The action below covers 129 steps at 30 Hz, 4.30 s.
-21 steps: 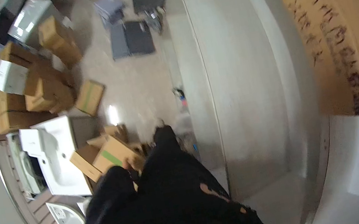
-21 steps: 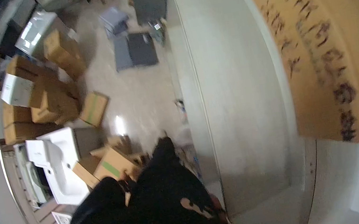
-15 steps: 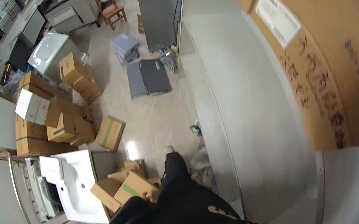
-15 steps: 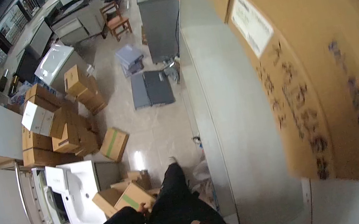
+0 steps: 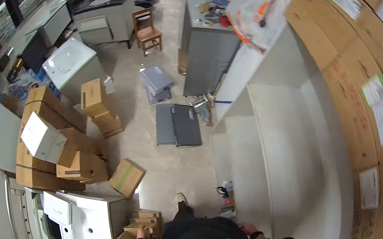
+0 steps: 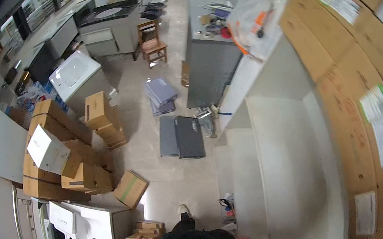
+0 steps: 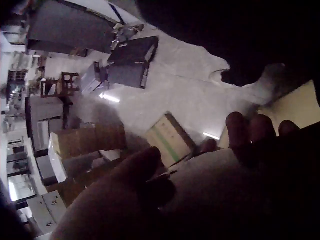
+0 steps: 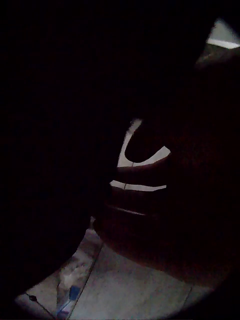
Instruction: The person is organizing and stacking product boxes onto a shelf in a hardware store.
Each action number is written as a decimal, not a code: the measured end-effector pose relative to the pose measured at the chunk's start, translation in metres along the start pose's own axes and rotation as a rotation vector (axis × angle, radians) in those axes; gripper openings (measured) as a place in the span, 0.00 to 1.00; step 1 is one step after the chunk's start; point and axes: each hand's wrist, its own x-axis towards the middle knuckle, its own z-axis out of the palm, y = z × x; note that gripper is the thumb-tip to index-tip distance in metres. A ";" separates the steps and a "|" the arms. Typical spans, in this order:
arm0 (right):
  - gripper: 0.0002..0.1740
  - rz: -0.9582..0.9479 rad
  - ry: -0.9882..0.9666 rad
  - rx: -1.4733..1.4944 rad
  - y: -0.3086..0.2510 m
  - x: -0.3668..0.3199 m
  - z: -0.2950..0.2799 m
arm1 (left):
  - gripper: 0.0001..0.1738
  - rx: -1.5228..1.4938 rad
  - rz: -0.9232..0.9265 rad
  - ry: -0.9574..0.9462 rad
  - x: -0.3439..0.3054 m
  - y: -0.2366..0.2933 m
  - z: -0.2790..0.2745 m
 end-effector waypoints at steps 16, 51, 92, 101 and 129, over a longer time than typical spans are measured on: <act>0.14 -0.448 -0.081 0.216 -0.465 0.244 -0.170 | 0.31 -0.878 0.133 -0.050 -0.103 0.275 0.028; 0.15 -0.412 -1.060 -0.327 -1.185 0.278 -0.044 | 0.36 -1.104 0.437 -0.002 0.169 0.736 -0.029; 0.12 -0.262 -0.431 -0.082 -1.604 0.870 -0.066 | 0.22 -1.349 -0.537 0.798 0.259 0.859 0.361; 0.14 -0.982 -0.524 -1.135 -1.614 0.924 -0.076 | 0.20 -1.377 -0.504 0.855 0.268 0.866 0.372; 0.17 -1.215 -1.647 -2.173 -1.326 0.474 -0.050 | 0.19 -2.165 -0.165 1.268 0.403 0.803 0.569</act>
